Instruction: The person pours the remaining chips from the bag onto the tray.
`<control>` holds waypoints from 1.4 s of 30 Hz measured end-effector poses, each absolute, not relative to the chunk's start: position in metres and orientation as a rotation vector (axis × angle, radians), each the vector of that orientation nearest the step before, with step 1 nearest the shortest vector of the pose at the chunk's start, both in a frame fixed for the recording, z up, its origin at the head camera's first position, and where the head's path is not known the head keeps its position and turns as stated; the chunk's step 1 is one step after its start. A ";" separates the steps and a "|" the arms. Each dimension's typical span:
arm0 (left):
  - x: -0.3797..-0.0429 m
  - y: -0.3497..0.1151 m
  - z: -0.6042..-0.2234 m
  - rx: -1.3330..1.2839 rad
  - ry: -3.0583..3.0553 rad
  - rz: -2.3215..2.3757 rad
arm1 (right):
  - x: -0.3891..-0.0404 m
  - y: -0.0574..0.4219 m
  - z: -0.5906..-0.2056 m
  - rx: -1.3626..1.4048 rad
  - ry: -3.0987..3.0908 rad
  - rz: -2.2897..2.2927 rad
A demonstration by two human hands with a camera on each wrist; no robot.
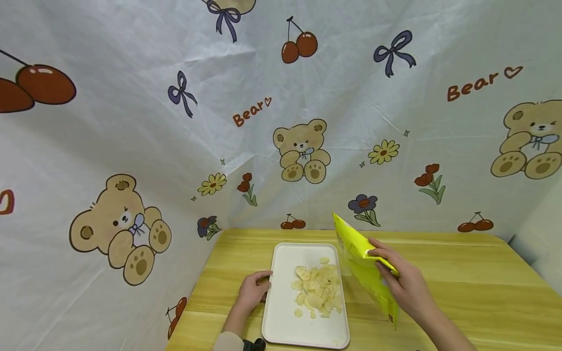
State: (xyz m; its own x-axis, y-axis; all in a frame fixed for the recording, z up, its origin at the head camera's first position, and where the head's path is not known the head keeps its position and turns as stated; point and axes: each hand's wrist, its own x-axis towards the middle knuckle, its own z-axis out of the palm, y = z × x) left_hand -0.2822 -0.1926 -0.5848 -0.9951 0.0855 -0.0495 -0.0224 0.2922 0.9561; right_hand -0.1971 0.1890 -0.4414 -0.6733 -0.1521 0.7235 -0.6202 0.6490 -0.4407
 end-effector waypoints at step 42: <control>-0.284 -0.192 -0.587 0.038 2.435 1.828 | -0.181 0.244 -0.473 0.394 -2.343 0.609</control>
